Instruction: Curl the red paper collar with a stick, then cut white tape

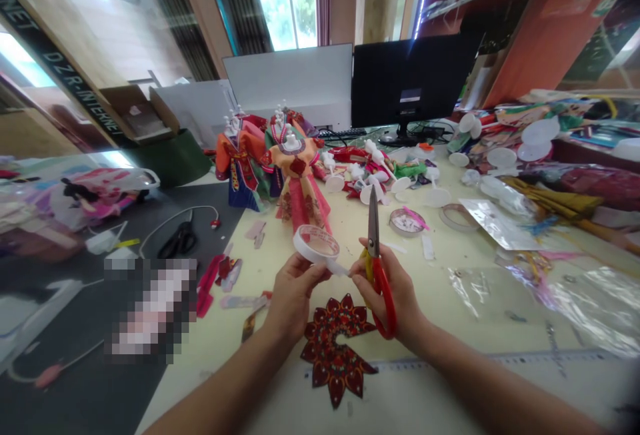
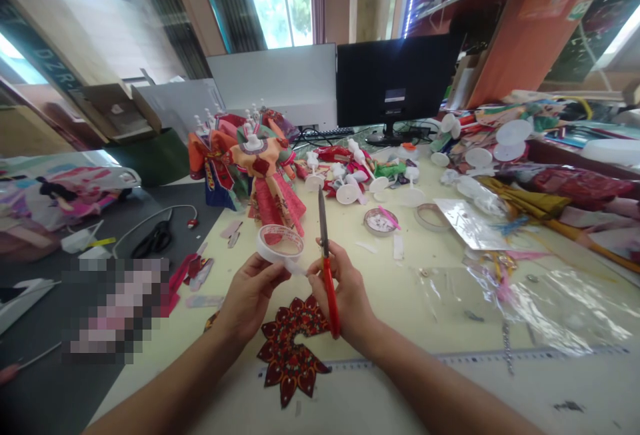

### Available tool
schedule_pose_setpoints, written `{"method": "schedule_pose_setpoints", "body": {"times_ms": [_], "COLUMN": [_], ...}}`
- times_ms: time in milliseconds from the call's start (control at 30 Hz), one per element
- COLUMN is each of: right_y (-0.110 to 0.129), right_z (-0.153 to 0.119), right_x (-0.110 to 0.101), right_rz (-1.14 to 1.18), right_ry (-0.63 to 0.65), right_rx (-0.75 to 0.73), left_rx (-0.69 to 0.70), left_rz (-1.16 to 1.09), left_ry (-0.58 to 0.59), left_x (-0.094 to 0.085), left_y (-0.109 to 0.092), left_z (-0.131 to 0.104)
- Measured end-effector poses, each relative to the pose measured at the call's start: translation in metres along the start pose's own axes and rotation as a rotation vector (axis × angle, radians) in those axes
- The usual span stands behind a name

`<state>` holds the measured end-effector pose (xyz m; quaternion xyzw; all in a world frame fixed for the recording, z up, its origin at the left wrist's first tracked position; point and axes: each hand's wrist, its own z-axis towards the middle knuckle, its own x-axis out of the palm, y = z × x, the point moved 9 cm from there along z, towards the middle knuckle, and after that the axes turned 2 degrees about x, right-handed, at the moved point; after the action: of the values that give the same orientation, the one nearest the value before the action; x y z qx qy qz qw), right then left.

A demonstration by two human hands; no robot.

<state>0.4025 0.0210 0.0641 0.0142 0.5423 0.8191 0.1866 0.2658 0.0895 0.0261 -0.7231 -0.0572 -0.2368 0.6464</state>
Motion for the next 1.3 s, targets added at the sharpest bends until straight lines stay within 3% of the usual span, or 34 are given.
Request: {"method": "schedule_pose_setpoints", "body": {"times_ms": [133, 367, 500, 700, 1133, 1300], "right_y": [-0.001, -0.005, -0.012, -0.012, -0.01, -0.005], "right_z": [0.004, 0.005, 0.002, -0.005, -0.008, -0.009], "right_x": [-0.003, -0.013, -0.015, -0.011, -0.015, -0.015], "right_rz": [-0.079, -0.428, -0.623, -0.846, -0.84, -0.893], "right_ry": [0.053, 0.36, 0.432, 0.415, 0.401, 0.371], "right_rx": [0.021, 0.07, 0.035, -0.175, -0.181, -0.258], "left_rx": [0.045, 0.108, 0.14, 0.206, 0.193, 0.198], "left_rz": [-0.033, -0.111, -0.107, -0.088, -0.024, -0.016], "left_ry": [-0.045, -0.073, -0.073, -0.068, -0.034, -0.037], "left_x": [-0.01, -0.026, -0.028, -0.029, -0.024, -0.025], "left_y": [-0.009, -0.03, -0.039, -0.05, -0.041, -0.041], "left_z": [0.008, 0.019, 0.019, 0.019, 0.017, 0.018]}}
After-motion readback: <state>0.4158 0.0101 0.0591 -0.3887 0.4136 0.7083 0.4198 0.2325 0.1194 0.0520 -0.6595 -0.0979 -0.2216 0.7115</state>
